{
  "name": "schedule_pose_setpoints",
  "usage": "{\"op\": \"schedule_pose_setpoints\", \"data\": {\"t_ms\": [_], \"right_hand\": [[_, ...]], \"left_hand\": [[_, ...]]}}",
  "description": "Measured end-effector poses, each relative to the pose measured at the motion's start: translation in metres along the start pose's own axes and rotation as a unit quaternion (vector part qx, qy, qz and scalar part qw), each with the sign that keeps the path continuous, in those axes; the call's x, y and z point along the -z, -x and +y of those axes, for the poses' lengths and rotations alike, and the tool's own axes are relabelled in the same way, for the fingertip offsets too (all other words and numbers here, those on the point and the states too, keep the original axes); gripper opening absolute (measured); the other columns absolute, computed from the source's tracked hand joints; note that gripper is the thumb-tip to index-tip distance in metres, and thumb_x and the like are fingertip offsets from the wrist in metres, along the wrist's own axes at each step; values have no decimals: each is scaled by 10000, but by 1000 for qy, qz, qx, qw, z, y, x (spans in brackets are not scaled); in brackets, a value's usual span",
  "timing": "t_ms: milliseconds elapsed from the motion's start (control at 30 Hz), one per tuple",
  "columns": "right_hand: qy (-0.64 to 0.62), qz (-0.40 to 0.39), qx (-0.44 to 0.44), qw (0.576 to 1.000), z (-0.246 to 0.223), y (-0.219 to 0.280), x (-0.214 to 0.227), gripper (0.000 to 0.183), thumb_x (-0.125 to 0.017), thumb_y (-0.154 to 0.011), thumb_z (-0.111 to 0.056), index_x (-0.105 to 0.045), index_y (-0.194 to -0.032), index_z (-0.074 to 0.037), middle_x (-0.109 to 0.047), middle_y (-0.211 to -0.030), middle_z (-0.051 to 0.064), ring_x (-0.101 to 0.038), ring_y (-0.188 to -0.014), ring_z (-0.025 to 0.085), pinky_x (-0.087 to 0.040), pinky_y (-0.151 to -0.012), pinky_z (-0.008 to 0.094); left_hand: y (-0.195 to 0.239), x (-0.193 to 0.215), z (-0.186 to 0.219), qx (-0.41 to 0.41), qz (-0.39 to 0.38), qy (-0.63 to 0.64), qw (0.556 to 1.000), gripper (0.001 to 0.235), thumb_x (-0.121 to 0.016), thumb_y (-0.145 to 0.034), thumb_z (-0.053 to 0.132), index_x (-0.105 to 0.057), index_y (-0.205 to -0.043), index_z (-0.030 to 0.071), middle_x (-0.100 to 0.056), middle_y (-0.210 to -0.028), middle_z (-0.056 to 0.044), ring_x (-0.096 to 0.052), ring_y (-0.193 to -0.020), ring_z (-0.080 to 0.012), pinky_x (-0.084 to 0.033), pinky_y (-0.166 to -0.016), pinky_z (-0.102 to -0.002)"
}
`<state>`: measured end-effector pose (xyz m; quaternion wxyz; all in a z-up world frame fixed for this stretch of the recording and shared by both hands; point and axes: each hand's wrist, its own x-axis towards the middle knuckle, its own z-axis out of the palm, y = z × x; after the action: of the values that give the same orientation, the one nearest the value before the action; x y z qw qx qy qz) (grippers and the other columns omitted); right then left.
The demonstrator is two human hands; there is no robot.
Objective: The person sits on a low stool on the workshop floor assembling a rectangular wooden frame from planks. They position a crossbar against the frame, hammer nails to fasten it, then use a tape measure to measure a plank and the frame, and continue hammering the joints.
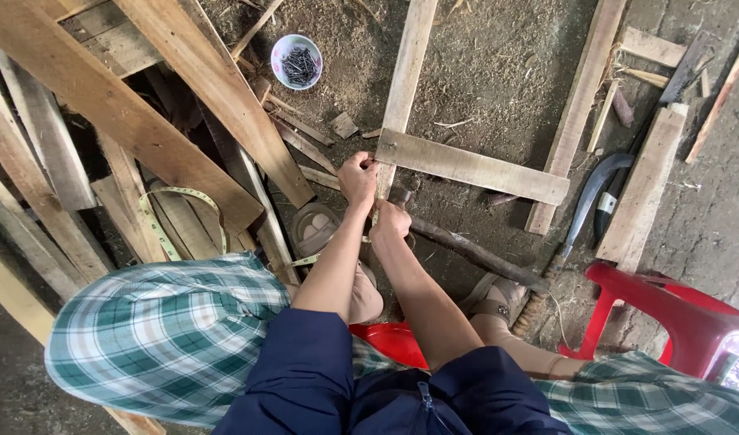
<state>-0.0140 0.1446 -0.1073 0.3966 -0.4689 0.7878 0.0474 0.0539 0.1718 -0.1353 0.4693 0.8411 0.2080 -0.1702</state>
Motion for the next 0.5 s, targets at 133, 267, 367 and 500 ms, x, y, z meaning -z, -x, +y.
{"op": "schedule_pose_setpoints", "data": {"t_ms": [133, 267, 367, 500], "right_hand": [[8, 4, 5, 1000, 3, -3, -3, 254, -877, -583, -199, -820, -830, -191, -757, -1017, 175, -712, -1089, 309, -581, -869, 374], [10, 7, 9, 1000, 2, 0, -2, 237, -870, -597, -202, -817, -828, -185, -767, -977, 150, -723, -1063, 283, -584, -854, 344], [-5, 13, 7, 1000, 0, 2, 1, 246, -877, -586, -178, -814, -824, -176, -766, -964, 163, -725, -1052, 297, -591, -834, 362], [-37, -6, 7, 999, -3, 1, 4, 130, -853, -648, -147, -798, -766, -141, -748, -760, 116, -735, -707, 247, -578, -689, 314]], "left_hand": [[-2, -3, -4, -1, 2, -1, 1000, 194, -776, -711, 231, -799, -899, 272, -760, -791, 11, -743, -875, -292, -589, -807, -463], [-1, -1, -3, -4, 1, -8, 1000, 196, -783, -710, 242, -799, -904, 266, -762, -792, 5, -744, -871, -306, -590, -800, -472], [-6, -4, -7, 9, -16, -12, 1000, 212, -767, -726, 232, -799, -933, 264, -769, -828, 0, -741, -905, -316, -586, -826, -487], [-25, -15, -27, 19, -72, -38, 997, 238, -728, -720, 303, -785, -951, 298, -761, -831, 70, -745, -921, -266, -592, -871, -459]]}}
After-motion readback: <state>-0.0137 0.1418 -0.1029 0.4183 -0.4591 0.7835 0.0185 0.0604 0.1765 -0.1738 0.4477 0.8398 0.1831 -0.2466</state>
